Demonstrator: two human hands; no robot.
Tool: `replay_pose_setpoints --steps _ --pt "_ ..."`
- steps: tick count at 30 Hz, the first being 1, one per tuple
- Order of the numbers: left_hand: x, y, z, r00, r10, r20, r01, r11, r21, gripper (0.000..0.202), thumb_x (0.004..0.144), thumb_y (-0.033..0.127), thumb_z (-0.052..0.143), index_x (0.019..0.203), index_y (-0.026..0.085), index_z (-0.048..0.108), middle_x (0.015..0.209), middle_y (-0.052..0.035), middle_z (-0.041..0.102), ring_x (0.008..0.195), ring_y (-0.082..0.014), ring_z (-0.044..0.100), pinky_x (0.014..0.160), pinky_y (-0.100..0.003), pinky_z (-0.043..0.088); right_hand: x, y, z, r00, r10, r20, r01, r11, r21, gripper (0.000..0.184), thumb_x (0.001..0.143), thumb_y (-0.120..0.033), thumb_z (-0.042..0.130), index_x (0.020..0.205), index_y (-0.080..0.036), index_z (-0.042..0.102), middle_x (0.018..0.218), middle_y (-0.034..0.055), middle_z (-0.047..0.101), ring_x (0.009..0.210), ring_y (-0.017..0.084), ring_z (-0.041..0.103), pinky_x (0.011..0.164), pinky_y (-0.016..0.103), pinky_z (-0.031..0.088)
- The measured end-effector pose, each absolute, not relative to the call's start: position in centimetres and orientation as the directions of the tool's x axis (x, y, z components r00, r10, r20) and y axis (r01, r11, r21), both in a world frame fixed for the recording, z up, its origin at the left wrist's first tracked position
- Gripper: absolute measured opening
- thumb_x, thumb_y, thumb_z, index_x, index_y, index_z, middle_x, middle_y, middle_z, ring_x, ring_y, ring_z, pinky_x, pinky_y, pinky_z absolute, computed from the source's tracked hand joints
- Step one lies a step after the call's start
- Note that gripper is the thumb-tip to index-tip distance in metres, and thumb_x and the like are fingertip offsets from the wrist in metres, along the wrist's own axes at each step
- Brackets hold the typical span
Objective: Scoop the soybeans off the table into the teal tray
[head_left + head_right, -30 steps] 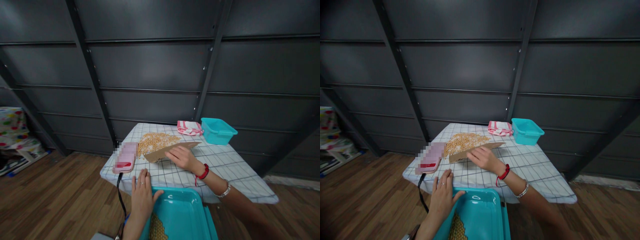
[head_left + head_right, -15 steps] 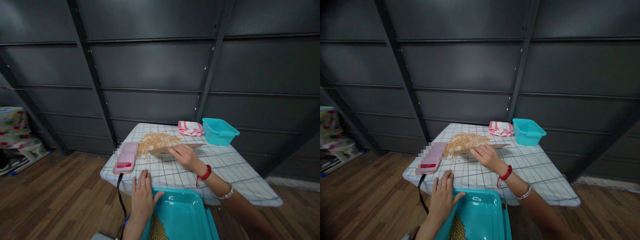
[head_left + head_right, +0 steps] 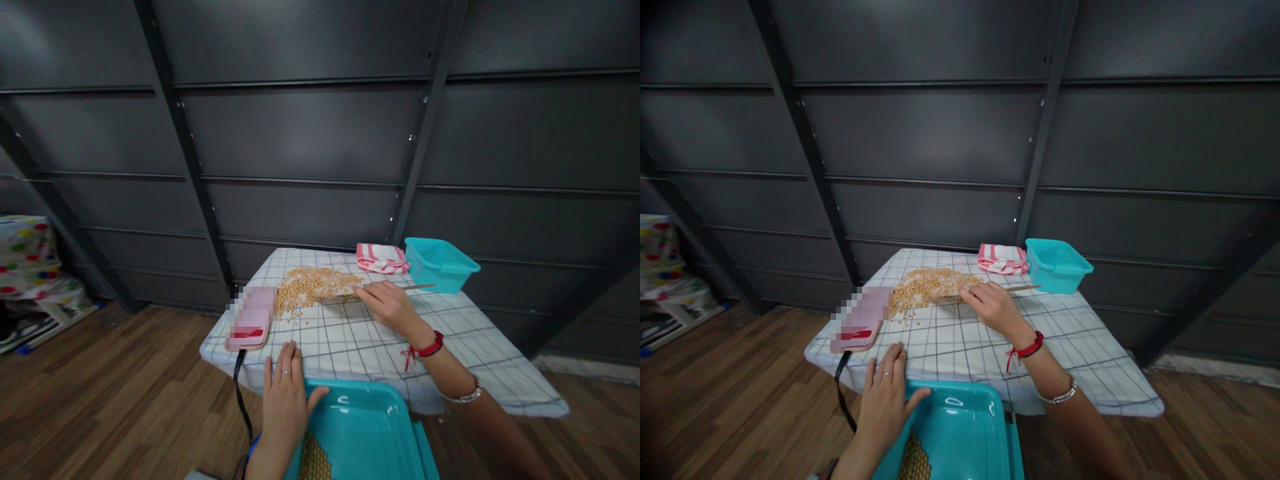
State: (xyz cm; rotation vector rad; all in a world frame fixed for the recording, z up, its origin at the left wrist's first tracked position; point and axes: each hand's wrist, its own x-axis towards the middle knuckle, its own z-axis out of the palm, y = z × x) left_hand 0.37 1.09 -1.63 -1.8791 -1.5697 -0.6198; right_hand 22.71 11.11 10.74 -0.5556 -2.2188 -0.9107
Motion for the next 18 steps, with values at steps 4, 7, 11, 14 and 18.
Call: replay_pose_setpoints --steps 4,7,11,14,18 --pt "0.40 1.05 -1.47 0.198 0.672 0.713 0.980 -0.128 -0.151 0.077 0.072 0.068 0.026 0.106 0.006 0.054 0.112 -0.0186 0.057 0.108 -0.0283 0.047 0.095 -0.046 0.026 22.90 11.26 10.66 -0.684 0.138 0.716 0.595 0.673 0.439 0.034 0.076 0.002 0.031 0.096 -0.011 0.056 0.076 0.0070 0.060 0.069 0.014 0.050 0.059 0.027 0.037" --pt "0.37 1.06 -1.43 0.187 0.687 0.702 0.982 -0.134 -0.131 0.076 0.071 0.069 0.025 0.107 0.008 0.053 0.113 -0.0178 0.057 0.108 -0.0281 0.047 0.094 -0.045 0.027 23.14 11.28 10.72 -0.700 0.130 0.702 0.576 0.684 0.448 0.034 0.074 0.001 0.032 0.095 -0.010 0.056 0.076 0.0073 0.060 0.069 0.015 0.050 0.059 0.027 0.037" --pt "0.35 1.13 -1.50 0.196 0.678 0.709 0.981 -0.134 -0.143 0.076 0.072 0.068 0.025 0.106 0.007 0.053 0.112 -0.0180 0.057 0.108 -0.0280 0.047 0.093 -0.045 0.027 23.49 11.42 10.73 -0.683 0.121 0.720 0.576 0.695 0.430 0.035 0.073 0.001 0.033 0.096 -0.011 0.056 0.076 0.0069 0.060 0.068 0.014 0.050 0.060 0.027 0.038" --pt "0.40 1.17 -1.58 0.198 0.668 0.718 0.980 -0.131 -0.149 0.076 0.072 0.069 0.025 0.106 0.006 0.053 0.112 -0.0179 0.057 0.108 -0.0277 0.047 0.093 -0.045 0.027 23.61 11.64 10.58 -0.666 0.128 0.735 0.601 0.675 0.427 0.037 0.072 0.000 0.033 0.097 -0.013 0.056 0.077 0.0058 0.060 0.069 0.014 0.051 0.061 0.028 0.039" --pt "0.49 1.20 -1.62 0.193 0.671 0.716 0.981 -0.138 -0.135 0.075 0.072 0.068 0.027 0.107 0.007 0.053 0.112 -0.0181 0.057 0.108 -0.0271 0.047 0.094 -0.045 0.026 23.65 11.64 10.42 -0.682 0.152 0.715 0.603 0.670 0.433 0.036 0.072 0.000 0.034 0.097 -0.013 0.056 0.076 0.0059 0.060 0.069 0.014 0.051 0.059 0.028 0.038"
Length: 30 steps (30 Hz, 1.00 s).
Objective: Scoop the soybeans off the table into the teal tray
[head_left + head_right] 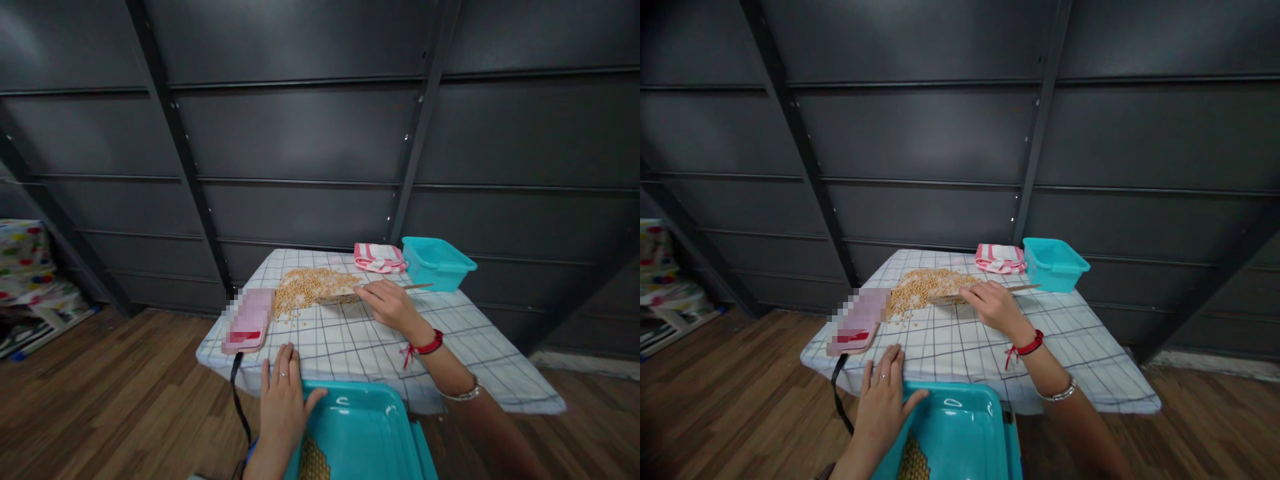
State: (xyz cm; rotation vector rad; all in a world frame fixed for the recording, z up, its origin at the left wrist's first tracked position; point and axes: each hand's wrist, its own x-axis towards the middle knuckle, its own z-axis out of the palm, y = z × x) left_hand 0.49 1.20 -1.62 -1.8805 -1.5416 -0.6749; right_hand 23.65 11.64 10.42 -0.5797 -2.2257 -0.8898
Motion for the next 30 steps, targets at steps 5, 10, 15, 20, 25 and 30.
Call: replay_pose_setpoints --steps 5,10,15,20,25,30 --pt "0.57 1.24 -1.51 0.200 0.662 0.723 0.980 -0.144 -0.139 0.074 0.072 0.067 0.029 0.107 0.006 0.052 0.113 -0.0188 0.056 0.108 -0.0272 0.046 0.093 -0.045 0.027 23.87 11.50 10.50 -0.672 0.130 0.730 0.595 0.681 0.427 0.035 0.073 0.000 0.034 0.095 -0.014 0.057 0.075 0.0054 0.060 0.068 0.014 0.050 0.059 0.027 0.038" --pt "0.63 1.25 -1.56 0.200 0.658 0.726 0.980 -0.137 -0.145 0.073 0.073 0.067 0.028 0.106 0.007 0.053 0.112 -0.0180 0.056 0.108 -0.0267 0.046 0.092 -0.044 0.028 24.11 11.80 10.40 -0.634 0.150 0.759 0.629 0.670 0.393 0.034 0.074 0.000 0.034 0.095 -0.013 0.057 0.076 0.0062 0.060 0.069 0.014 0.049 0.060 0.028 0.038" --pt "0.64 1.27 -1.45 0.216 0.624 0.751 0.976 -0.138 -0.166 0.073 0.073 0.066 0.027 0.105 0.007 0.053 0.110 -0.0178 0.057 0.107 -0.0262 0.046 0.092 -0.043 0.028 24.14 11.67 10.40 -0.679 0.145 0.719 0.596 0.680 0.426 0.035 0.072 0.001 0.035 0.097 -0.013 0.056 0.075 0.0057 0.059 0.069 0.014 0.050 0.060 0.027 0.037" --pt "0.70 1.20 -0.90 0.237 0.604 0.760 0.971 -0.129 -0.200 0.072 0.073 0.066 0.027 0.102 0.006 0.054 0.107 -0.0178 0.058 0.104 -0.0258 0.048 0.090 -0.042 0.029 24.17 11.56 10.54 -0.657 0.134 0.742 0.604 0.682 0.412 0.036 0.071 0.001 0.035 0.097 -0.012 0.055 0.074 0.0058 0.059 0.069 0.015 0.050 0.060 0.027 0.037" --pt "0.71 1.18 -0.96 0.235 0.617 0.751 0.972 -0.122 -0.203 0.072 0.075 0.065 0.025 0.103 0.006 0.054 0.108 -0.0175 0.058 0.105 -0.0258 0.048 0.091 -0.043 0.028 24.20 11.74 10.30 -0.683 0.151 0.714 0.601 0.671 0.433 0.034 0.073 -0.001 0.035 0.097 -0.014 0.055 0.074 0.0048 0.059 0.068 0.014 0.049 0.059 0.027 0.036" --pt "0.68 1.28 -1.45 0.221 0.643 0.733 0.975 -0.132 -0.178 0.073 0.075 0.065 0.026 0.106 0.005 0.053 0.111 -0.0181 0.057 0.107 -0.0265 0.047 0.093 -0.043 0.027 24.26 11.68 10.27 -0.671 0.115 0.732 0.591 0.678 0.436 0.036 0.071 0.000 0.034 0.097 -0.013 0.055 0.073 0.0048 0.058 0.068 0.014 0.049 0.059 0.027 0.037"
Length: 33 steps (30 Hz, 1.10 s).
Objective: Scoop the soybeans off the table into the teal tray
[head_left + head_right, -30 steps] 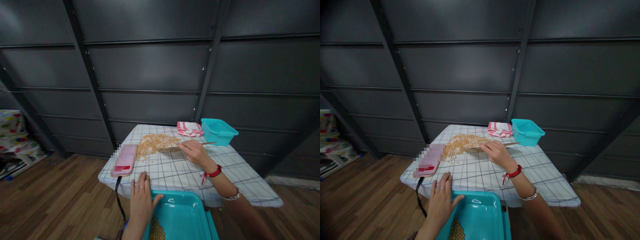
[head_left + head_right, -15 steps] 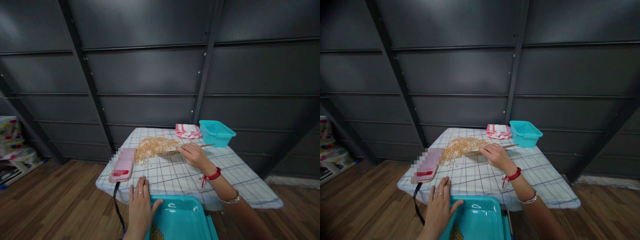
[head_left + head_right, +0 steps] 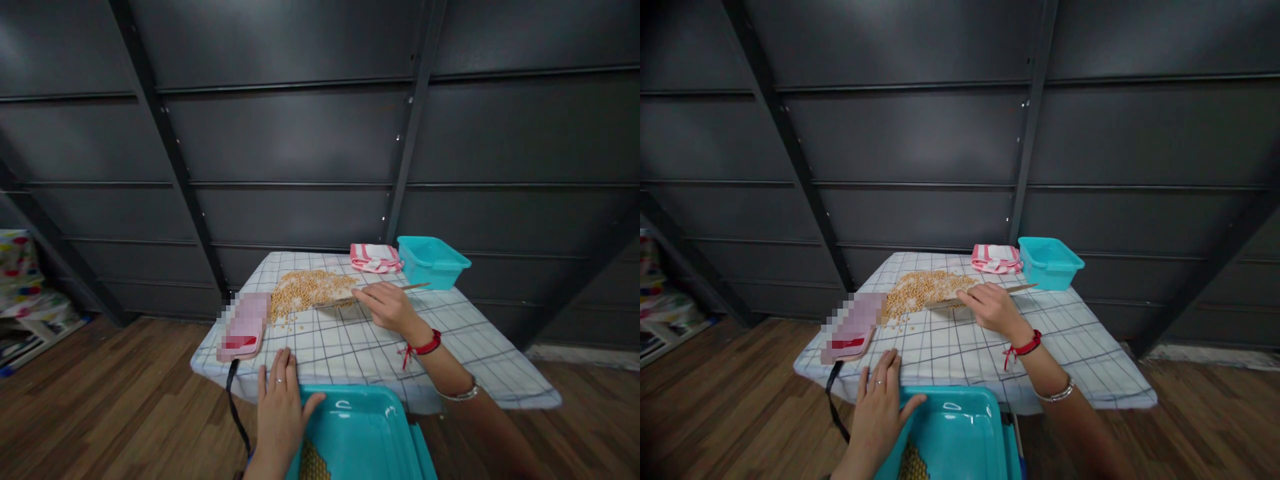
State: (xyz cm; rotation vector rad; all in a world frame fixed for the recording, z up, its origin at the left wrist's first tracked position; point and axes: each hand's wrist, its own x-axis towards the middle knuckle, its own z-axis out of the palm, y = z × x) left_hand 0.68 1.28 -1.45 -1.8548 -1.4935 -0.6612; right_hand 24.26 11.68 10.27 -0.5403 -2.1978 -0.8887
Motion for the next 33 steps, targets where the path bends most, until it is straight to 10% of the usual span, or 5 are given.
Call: replay_pose_setpoints --steps 33 --pt "0.3 1.2 -1.8 0.188 0.658 0.729 0.982 -0.134 -0.132 0.073 0.073 0.067 0.027 0.108 0.007 0.052 0.113 -0.0178 0.056 0.109 -0.0263 0.046 0.096 -0.045 0.025 23.7 9.6 11.6 -0.714 0.115 0.690 0.566 0.676 0.473 0.037 0.069 0.000 0.035 0.099 -0.011 0.053 0.073 0.0056 0.059 0.069 0.015 0.050 0.059 0.028 0.038"
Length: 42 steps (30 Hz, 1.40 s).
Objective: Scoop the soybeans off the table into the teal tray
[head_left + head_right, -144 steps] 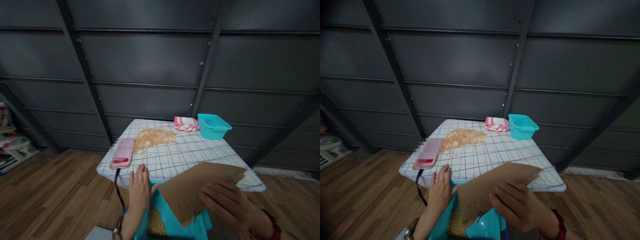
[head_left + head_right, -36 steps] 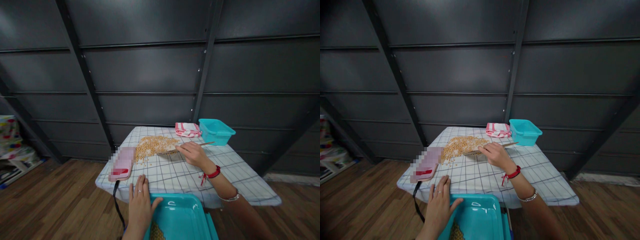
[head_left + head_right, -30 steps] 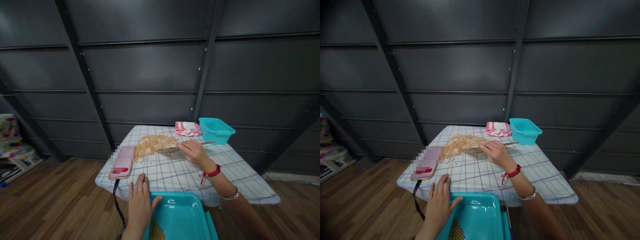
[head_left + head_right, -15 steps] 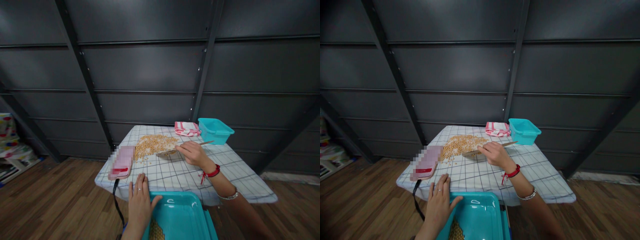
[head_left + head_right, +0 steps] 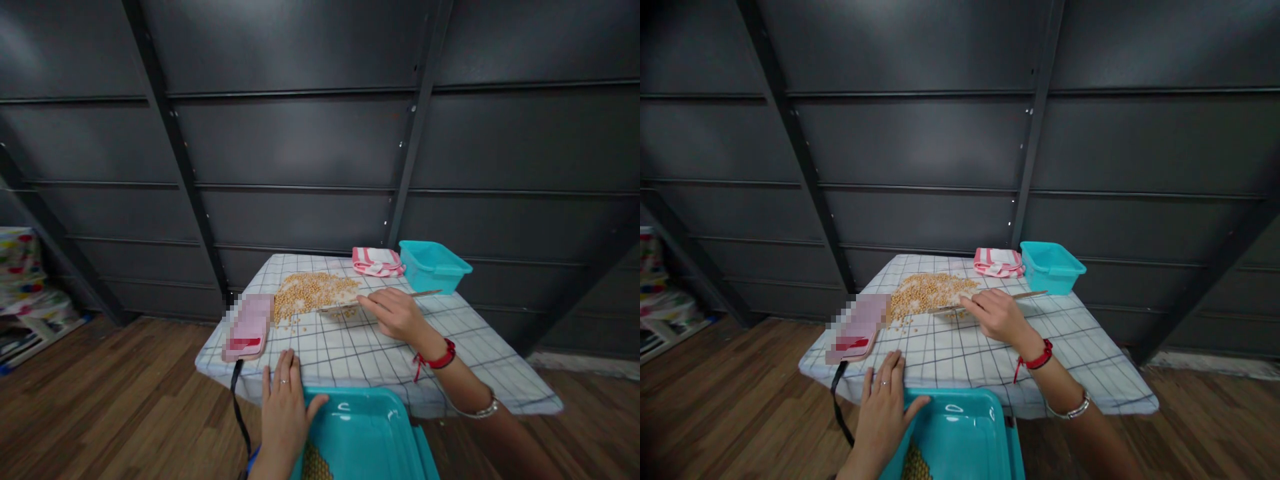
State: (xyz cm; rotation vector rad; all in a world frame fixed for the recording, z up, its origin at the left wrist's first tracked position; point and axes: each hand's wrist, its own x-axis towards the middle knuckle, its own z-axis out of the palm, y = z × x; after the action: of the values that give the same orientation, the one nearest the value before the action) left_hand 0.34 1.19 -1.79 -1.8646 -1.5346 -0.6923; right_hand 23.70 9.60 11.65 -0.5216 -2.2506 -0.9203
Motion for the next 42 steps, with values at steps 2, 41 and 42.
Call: replay_pose_setpoints --steps 2,41,42 --pt "0.3 1.2 -1.8 0.189 0.656 0.731 0.982 -0.140 -0.128 0.073 0.073 0.066 0.028 0.108 0.007 0.052 0.113 -0.0183 0.056 0.109 -0.0267 0.046 0.096 -0.045 0.025 23.9 9.5 11.7 -0.715 0.121 0.689 0.561 0.687 0.462 0.037 0.071 -0.001 0.034 0.099 -0.013 0.053 0.073 0.0053 0.059 0.069 0.015 0.051 0.059 0.027 0.039" --pt "0.5 1.2 -1.6 0.195 0.662 0.724 0.980 -0.151 -0.127 0.074 0.072 0.067 0.028 0.107 0.006 0.052 0.113 -0.0179 0.056 0.108 -0.0271 0.047 0.093 -0.045 0.029 25.0 11.1 11.3 -0.667 0.093 0.739 0.565 0.709 0.422 0.038 0.070 -0.002 0.035 0.101 -0.014 0.055 0.071 0.0046 0.058 0.067 0.015 0.051 0.058 0.028 0.039" --pt "0.5 1.2 -1.6 0.197 0.661 0.724 0.980 -0.151 -0.128 0.074 0.072 0.067 0.028 0.108 0.006 0.052 0.113 -0.0182 0.056 0.108 -0.0273 0.047 0.093 -0.045 0.029 25.0 11.1 11.3 -0.665 0.089 0.742 0.570 0.703 0.426 0.038 0.070 -0.002 0.035 0.100 -0.014 0.055 0.071 0.0047 0.058 0.067 0.015 0.051 0.057 0.028 0.039"
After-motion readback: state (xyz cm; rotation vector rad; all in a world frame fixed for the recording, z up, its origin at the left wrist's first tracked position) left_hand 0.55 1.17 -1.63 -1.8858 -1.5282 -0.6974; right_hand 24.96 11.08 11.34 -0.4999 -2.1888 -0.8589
